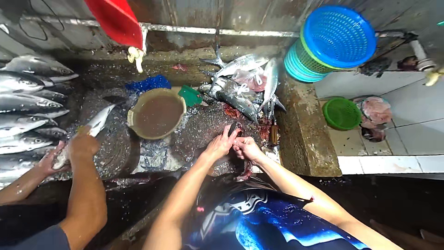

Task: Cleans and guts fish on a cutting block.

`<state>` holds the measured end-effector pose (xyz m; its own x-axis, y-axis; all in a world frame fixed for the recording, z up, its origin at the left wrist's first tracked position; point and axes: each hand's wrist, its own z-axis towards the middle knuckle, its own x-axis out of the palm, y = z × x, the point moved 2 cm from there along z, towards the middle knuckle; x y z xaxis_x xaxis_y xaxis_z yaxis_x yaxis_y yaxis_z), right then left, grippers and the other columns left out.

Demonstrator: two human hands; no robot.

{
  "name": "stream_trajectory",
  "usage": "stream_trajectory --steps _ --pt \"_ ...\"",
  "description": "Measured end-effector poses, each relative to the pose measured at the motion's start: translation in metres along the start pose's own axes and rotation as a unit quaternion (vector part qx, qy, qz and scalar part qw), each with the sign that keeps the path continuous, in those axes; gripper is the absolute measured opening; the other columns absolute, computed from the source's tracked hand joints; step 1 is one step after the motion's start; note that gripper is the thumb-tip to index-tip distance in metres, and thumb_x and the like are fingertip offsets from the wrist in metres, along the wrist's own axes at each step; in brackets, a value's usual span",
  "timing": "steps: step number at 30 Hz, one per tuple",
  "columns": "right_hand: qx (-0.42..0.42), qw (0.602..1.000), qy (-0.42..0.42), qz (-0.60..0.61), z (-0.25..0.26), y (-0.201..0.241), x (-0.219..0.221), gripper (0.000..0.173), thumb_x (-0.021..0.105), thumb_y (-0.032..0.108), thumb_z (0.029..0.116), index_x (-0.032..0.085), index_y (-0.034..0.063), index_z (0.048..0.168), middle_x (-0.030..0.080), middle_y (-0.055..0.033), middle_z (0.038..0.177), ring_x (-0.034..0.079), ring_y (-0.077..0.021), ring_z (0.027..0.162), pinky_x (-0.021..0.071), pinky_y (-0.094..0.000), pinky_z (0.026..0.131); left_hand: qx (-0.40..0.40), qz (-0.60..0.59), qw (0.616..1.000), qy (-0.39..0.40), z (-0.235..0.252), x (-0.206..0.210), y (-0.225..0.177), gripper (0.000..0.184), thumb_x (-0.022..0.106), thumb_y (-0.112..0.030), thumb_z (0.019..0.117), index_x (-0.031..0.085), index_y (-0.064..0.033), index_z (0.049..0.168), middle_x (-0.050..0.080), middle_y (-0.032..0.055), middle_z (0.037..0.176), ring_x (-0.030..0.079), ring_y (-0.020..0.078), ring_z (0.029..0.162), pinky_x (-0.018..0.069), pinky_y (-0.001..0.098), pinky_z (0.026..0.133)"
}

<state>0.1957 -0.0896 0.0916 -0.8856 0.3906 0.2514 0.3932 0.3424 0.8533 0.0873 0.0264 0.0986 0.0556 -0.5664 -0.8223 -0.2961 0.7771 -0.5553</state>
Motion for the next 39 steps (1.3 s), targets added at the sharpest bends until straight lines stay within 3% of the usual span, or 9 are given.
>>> stream_trajectory --steps 12,19,23,25,27,30,33,36,39 --pt "0.113 0.991 0.032 -0.058 -0.015 0.025 -0.017 0.022 0.050 0.020 0.1078 0.066 0.0073 0.100 0.053 0.0043 0.065 0.040 -0.0039 0.045 0.0353 -0.0207 0.041 0.048 0.000 0.999 0.025 -0.004 -0.003 0.003 0.066 0.056 -0.001 0.0958 0.039 -0.0190 0.157 0.038 0.0225 0.159 0.070 0.0407 0.107 0.0596 0.0529 0.089" --pt "0.131 0.979 -0.084 -0.132 -0.074 0.040 -0.100 0.022 0.051 0.021 0.1065 0.069 0.0079 0.106 0.053 0.0050 0.065 0.041 -0.0041 0.045 0.0370 -0.0208 0.040 -0.117 -0.038 0.990 -0.065 -0.005 -0.064 0.084 0.076 0.064 0.003 0.0876 0.039 -0.0151 0.157 0.033 0.0250 0.161 0.070 0.0429 0.103 0.0605 0.0582 0.085" --pt "0.068 0.980 -0.184 -0.012 -0.067 0.063 -0.126 0.024 0.044 0.022 0.1096 0.064 0.0094 0.108 0.051 0.0075 0.065 0.040 -0.0007 0.044 0.0360 -0.0157 0.040 -0.132 -0.055 0.986 -0.089 0.018 -0.058 0.107 0.091 0.072 0.002 0.0804 0.036 -0.0241 0.159 0.039 0.0278 0.155 0.051 0.0462 0.134 0.0510 0.0632 0.103" --pt "0.029 0.975 -0.214 0.052 -0.056 0.073 -0.110 0.026 0.039 0.023 0.1114 0.060 0.0110 0.104 0.048 0.0079 0.064 0.039 -0.0004 0.044 0.0352 -0.0148 0.040 -0.178 -0.012 0.980 -0.092 0.022 -0.048 0.097 0.101 0.082 -0.014 0.0788 0.029 -0.0331 0.162 0.021 0.0280 0.165 0.026 0.0544 0.148 0.0302 0.0755 0.111" --pt "-0.016 0.960 -0.265 0.089 -0.044 0.082 -0.080 0.027 0.041 0.025 0.1111 0.059 0.0132 0.096 0.047 0.0073 0.062 0.038 -0.0022 0.044 0.0348 -0.0180 0.042 -0.124 -0.089 0.980 -0.130 0.024 -0.038 0.069 0.085 0.079 -0.027 0.0865 0.037 -0.0208 0.159 0.029 0.0182 0.166 0.029 0.0438 0.150 0.0295 0.0683 0.117" --pt "-0.071 0.942 -0.283 0.167 -0.020 0.076 -0.032 0.031 0.040 0.035 0.1094 0.059 0.0150 0.095 0.059 0.0042 0.070 0.056 -0.0075 0.055 0.0512 -0.0249 0.053 0.006 -0.429 0.903 -0.032 0.017 -0.002 0.012 0.068 0.067 -0.030 0.0972 0.038 -0.0063 0.154 0.064 0.0090 0.138 0.064 0.0195 0.122 0.0536 0.0420 0.105" --pt "-0.095 0.966 -0.210 0.118 0.009 0.061 0.000 0.062 0.024 0.052 0.1115 0.059 0.0025 0.127 0.072 -0.0116 0.109 0.071 -0.0200 0.096 0.0602 -0.0380 0.084 -0.035 -0.586 0.808 0.044 -0.014 0.026 -0.010 0.048 0.056 -0.018 0.0994 0.051 -0.0022 0.144 0.073 0.0142 0.105 0.073 0.0237 0.087 0.0624 0.0441 0.083" --pt "-0.114 0.947 -0.251 -0.165 0.005 0.049 -0.028 0.053 0.047 0.042 0.1087 0.050 0.0040 0.146 0.064 -0.0124 0.138 0.063 -0.0191 0.126 0.0518 -0.0427 0.109 -0.140 -0.585 0.794 -0.090 -0.069 0.035 0.021 0.039 0.059 -0.013 0.0988 0.056 0.0028 0.135 0.069 0.0092 0.083 0.069 0.0204 0.067 0.0633 0.0401 0.065" --pt "-0.095 0.853 -0.374 -0.351 -0.006 0.021 -0.103 0.061 0.065 0.042 0.0975 0.053 0.0026 0.142 0.060 -0.0204 0.138 0.058 -0.0322 0.130 0.0469 -0.0527 0.112 -0.192 -0.519 0.792 -0.258 -0.137 0.007 0.058 0.035 0.059 -0.010 0.0992 0.055 0.0045 0.130 0.070 0.0031 0.080 0.068 0.0153 0.063 0.0626 0.0347 0.060"
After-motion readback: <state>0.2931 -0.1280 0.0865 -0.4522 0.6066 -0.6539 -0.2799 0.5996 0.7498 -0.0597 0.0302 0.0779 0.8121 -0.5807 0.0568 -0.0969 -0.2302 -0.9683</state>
